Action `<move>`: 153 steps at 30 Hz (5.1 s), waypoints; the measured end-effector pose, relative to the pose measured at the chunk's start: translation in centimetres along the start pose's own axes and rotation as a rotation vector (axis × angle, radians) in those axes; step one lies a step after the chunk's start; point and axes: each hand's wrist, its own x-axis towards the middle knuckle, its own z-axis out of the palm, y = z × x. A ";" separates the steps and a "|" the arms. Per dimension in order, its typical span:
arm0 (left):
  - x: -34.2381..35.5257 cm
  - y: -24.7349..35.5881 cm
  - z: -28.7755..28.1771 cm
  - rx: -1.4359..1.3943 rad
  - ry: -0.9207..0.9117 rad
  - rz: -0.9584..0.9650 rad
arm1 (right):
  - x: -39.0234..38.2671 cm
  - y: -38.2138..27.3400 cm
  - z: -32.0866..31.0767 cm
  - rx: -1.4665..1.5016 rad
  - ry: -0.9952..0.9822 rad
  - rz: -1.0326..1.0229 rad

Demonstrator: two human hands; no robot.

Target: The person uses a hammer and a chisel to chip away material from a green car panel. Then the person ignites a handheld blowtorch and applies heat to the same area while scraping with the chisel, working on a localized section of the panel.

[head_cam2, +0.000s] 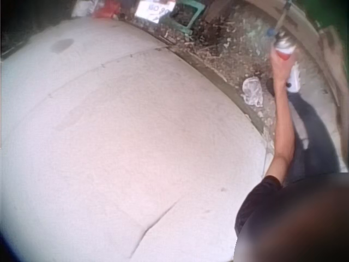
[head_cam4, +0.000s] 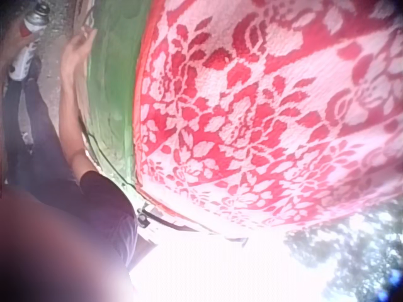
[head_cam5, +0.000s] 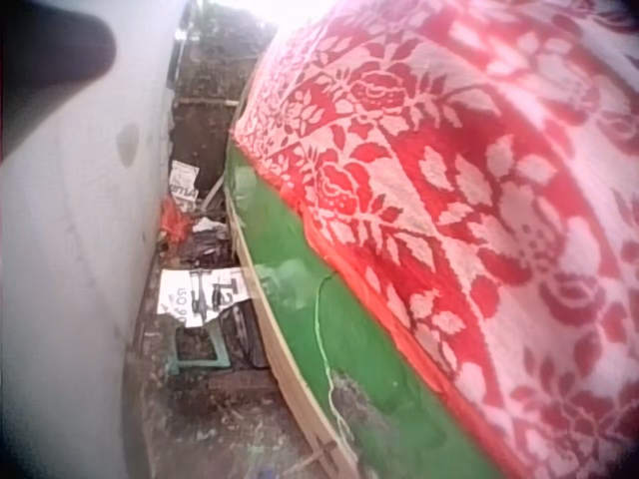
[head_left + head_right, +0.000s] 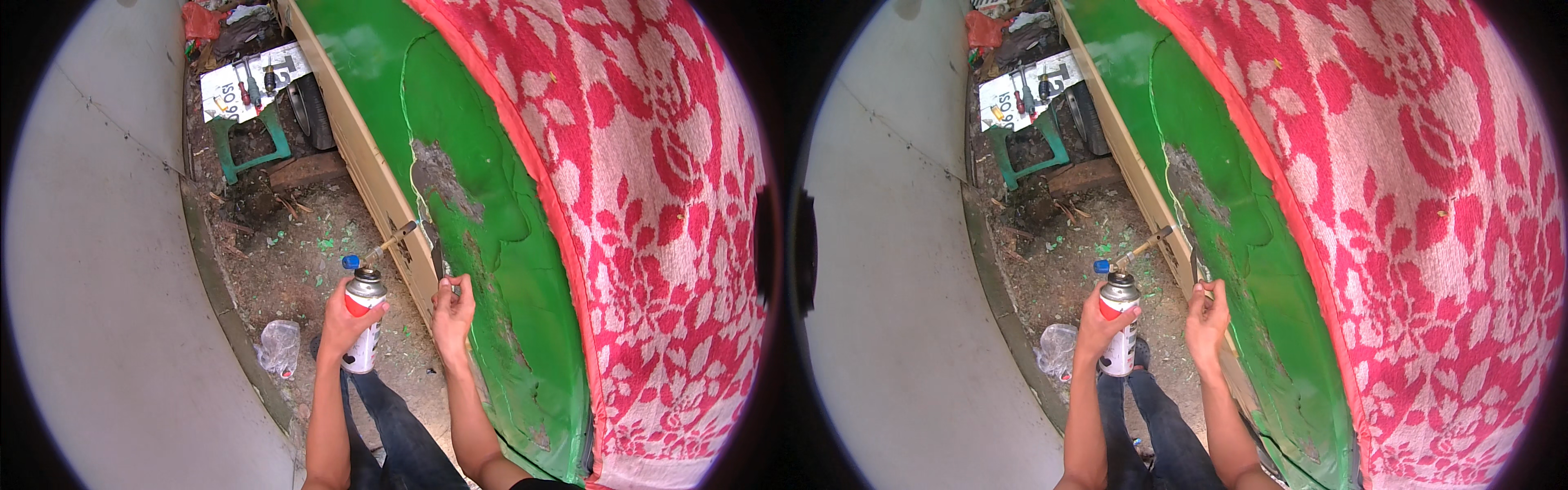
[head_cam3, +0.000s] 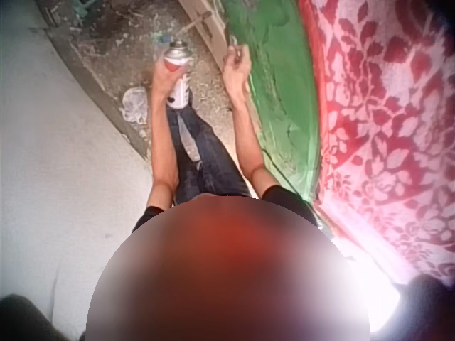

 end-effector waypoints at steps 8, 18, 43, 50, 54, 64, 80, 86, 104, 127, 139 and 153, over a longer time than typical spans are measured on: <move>-0.1 0.3 0.0 0.021 0.006 0.013 | 0.2 -1.8 1.1 -0.026 0.034 0.005; -0.2 0.2 0.1 0.001 -0.006 -0.005 | 0.5 -1.6 1.6 -0.026 0.061 -0.006; -0.5 0.1 0.1 -0.029 -0.017 -0.047 | 0.4 -1.5 2.3 0.071 0.136 0.009; -0.2 -0.1 0.2 0.024 -0.005 -0.005 | 0.6 -1.0 2.8 0.118 0.146 -0.052; -0.2 0.0 0.3 0.010 0.001 0.000 | 1.0 -0.6 3.2 0.094 0.164 -0.055; -0.1 -0.2 0.1 -0.011 -0.027 -0.024 | 1.3 -0.8 3.7 0.089 0.186 -0.060; -4.2 0.4 -5.4 0.020 0.217 -0.073 | 3.0 -3.7 5.4 -0.254 0.229 -0.051; -5.6 0.7 -7.0 -0.008 0.258 -0.107 | 3.6 -5.6 5.3 -0.341 0.185 0.090; -8.2 1.0 -9.1 0.054 0.251 -0.112 | 4.0 -5.0 6.2 -0.461 0.276 -0.095; -7.5 1.1 -8.0 0.010 0.172 -0.127 | 3.0 -2.0 5.2 -0.169 0.218 -0.161; -7.1 1.4 -8.1 -0.042 0.182 -0.112 | 3.2 -0.9 5.5 -0.054 0.243 -0.232; -7.5 1.9 -7.2 -0.008 0.152 -0.135 | 4.1 -1.8 5.7 -0.152 0.245 -0.273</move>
